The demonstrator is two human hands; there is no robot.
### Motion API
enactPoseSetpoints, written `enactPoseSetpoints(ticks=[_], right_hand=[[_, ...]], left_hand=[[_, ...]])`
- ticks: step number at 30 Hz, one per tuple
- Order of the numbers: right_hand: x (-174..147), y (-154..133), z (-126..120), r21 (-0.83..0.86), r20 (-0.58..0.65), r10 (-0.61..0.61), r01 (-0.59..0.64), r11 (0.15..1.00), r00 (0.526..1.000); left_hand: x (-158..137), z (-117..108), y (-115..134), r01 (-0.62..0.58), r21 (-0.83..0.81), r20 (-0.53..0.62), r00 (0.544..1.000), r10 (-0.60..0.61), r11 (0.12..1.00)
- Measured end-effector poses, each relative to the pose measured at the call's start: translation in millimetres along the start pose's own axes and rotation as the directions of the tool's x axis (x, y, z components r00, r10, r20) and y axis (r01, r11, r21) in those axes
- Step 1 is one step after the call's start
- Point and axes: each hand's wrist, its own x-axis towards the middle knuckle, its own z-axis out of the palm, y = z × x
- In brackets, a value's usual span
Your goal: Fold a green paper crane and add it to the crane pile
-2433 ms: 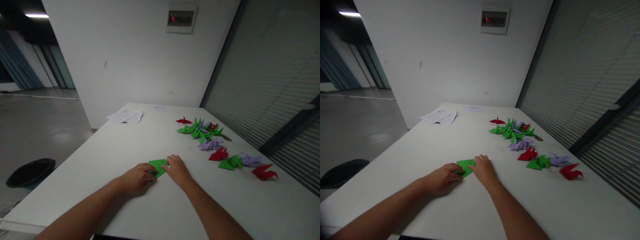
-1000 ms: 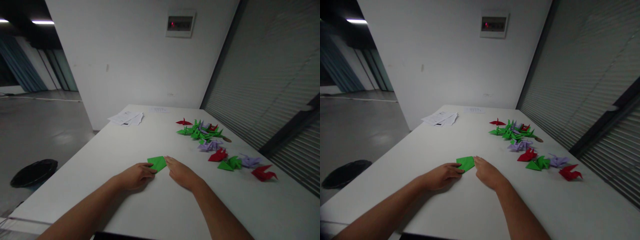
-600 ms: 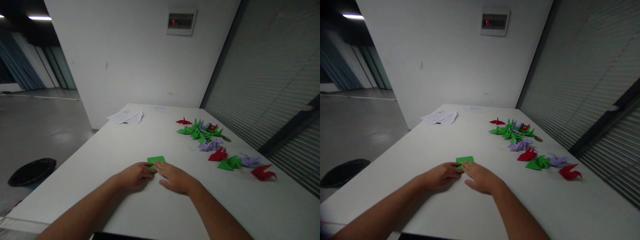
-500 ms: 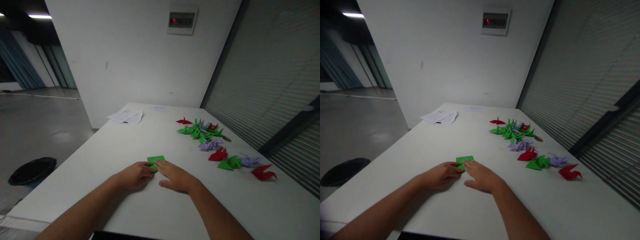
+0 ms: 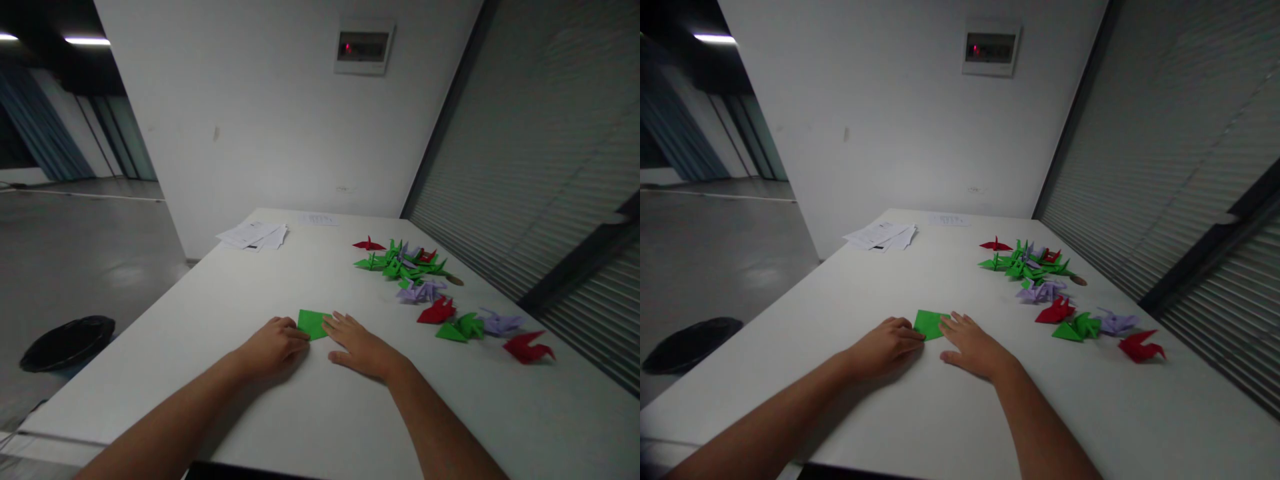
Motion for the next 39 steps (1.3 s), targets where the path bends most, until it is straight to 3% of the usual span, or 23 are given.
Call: enactPoseSetpoints(ticks=[8, 15, 26, 29, 32, 35, 37, 39], right_hand=[[-1, -20, -5, -0.016, -0.016, -0.08, 0.08, 0.997, 0.997], [1, -32, -1, 0.035, -0.055, -0.203, 0.205, 0.978, 0.978], [-2, -44, -1, 0.095, -0.01, -0.227, 0.227, 0.969, 0.974], [0, -44, 0, 0.122, -0.077, -0.246, 0.254, 0.96, 0.966], [6, -35, 4, 0.088, -0.299, -0.091, 0.122, 0.989, 0.95], [13, -22, 11, 0.053, -0.499, 0.179, -0.176, 0.983, 0.848], [18, -16, 16, 0.072, -0.502, 0.297, -0.303, 0.95, 0.812], [22, -13, 20, 0.121, -0.456, 0.366, -0.351, 0.928, 0.811]], left_hand=[[3, 5, 10, 0.148, 0.16, -0.013, 0.989, -0.148, 0.976], [3, 10, 10, 0.168, 0.21, -0.008, 0.985, -0.17, 0.963], [-3, 15, -4, 0.233, 0.146, 0.009, 0.972, -0.237, 0.961], [-3, 12, -4, 0.208, 0.129, 0.045, 0.975, -0.216, 0.97], [-2, 11, -6, 0.192, 0.102, 0.074, 0.977, -0.199, 0.976], [-2, 12, -8, 0.192, 0.083, 0.07, 0.978, -0.198, 0.978], [-2, 13, -9, 0.196, 0.075, 0.064, 0.978, -0.2, 0.978], [-2, 13, -9, 0.199, 0.068, 0.062, 0.977, -0.203, 0.978]])
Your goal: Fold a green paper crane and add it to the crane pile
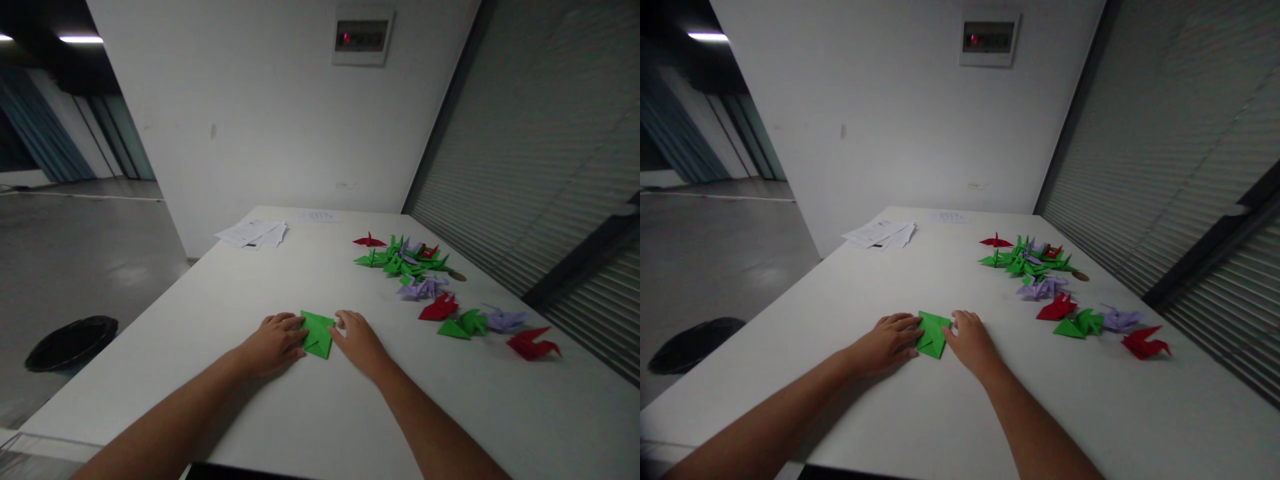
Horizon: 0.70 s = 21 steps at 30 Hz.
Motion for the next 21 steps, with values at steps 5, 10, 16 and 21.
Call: enactPoseSetpoints(ticks=[5, 10, 16, 21], right_hand=[[2, -7, 7, 0.096, 0.03, 0.062, -0.064, 0.993, 0.998], [1, -15, 9, 0.149, 0.012, 0.074, -0.075, 0.986, 0.997], [-1, -15, 10, 0.175, 0.003, -0.08, 0.078, 0.981, 0.997], [-4, -11, 8, 0.124, 0.055, -0.348, 0.339, 0.933, 0.936]], left_hand=[[-1, 0, 0, -0.023, -0.039, 0.02, 1.0, 0.024, 0.999], [-1, 0, 2, -0.028, -0.049, 0.021, 0.999, 0.029, 0.998], [-1, -2, 4, -0.035, -0.035, 0.022, 0.999, 0.036, 0.999], [-1, -3, 5, -0.04, -0.021, 0.019, 0.999, 0.04, 0.999]])
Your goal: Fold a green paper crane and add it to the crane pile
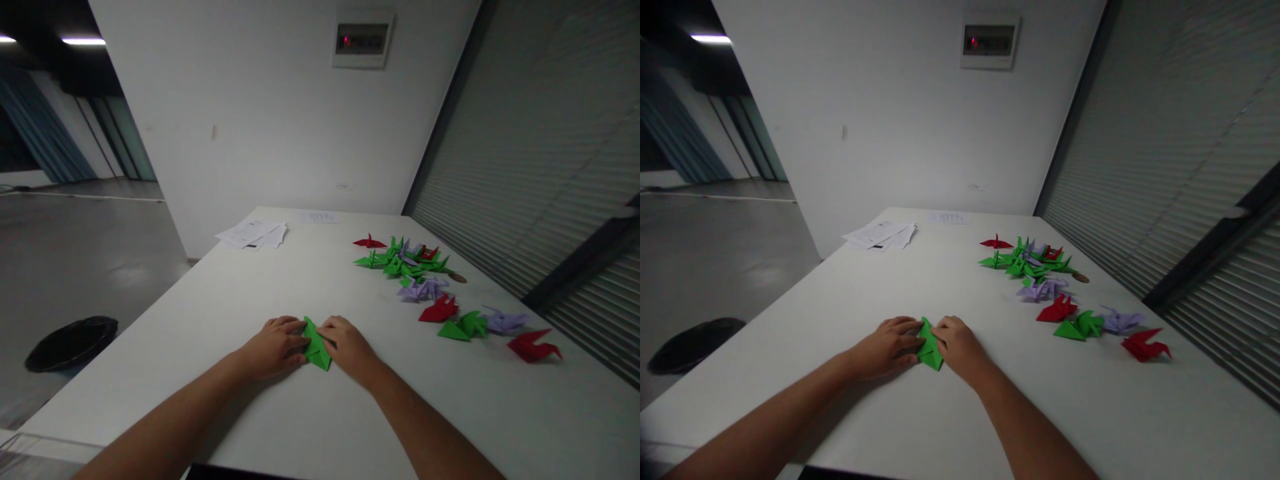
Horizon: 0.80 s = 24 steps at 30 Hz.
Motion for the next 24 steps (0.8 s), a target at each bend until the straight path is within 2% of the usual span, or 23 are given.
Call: enactPoseSetpoints(ticks=[4, 9, 19, 24], right_hand=[[-3, 6, 0, -0.004, 0.09, -0.16, 0.161, 0.987, 0.983], [-3, 13, 5, -0.043, 0.121, -0.224, 0.231, 0.972, 0.967], [-3, 9, 8, -0.076, 0.088, -0.249, 0.256, 0.964, 0.965], [-2, 3, 3, -0.064, 0.118, -0.222, 0.231, 0.971, 0.968]], left_hand=[[0, -1, 1, 0.005, 0.011, 0.005, 1.0, -0.005, 1.0], [0, 2, 0, 0.001, 0.011, -0.002, 1.0, -0.001, 1.0], [1, -4, 6, 0.028, -0.001, 0.005, 1.0, -0.028, 1.0], [1, -2, 6, 0.027, -0.013, 0.002, 1.0, -0.027, 1.0]])
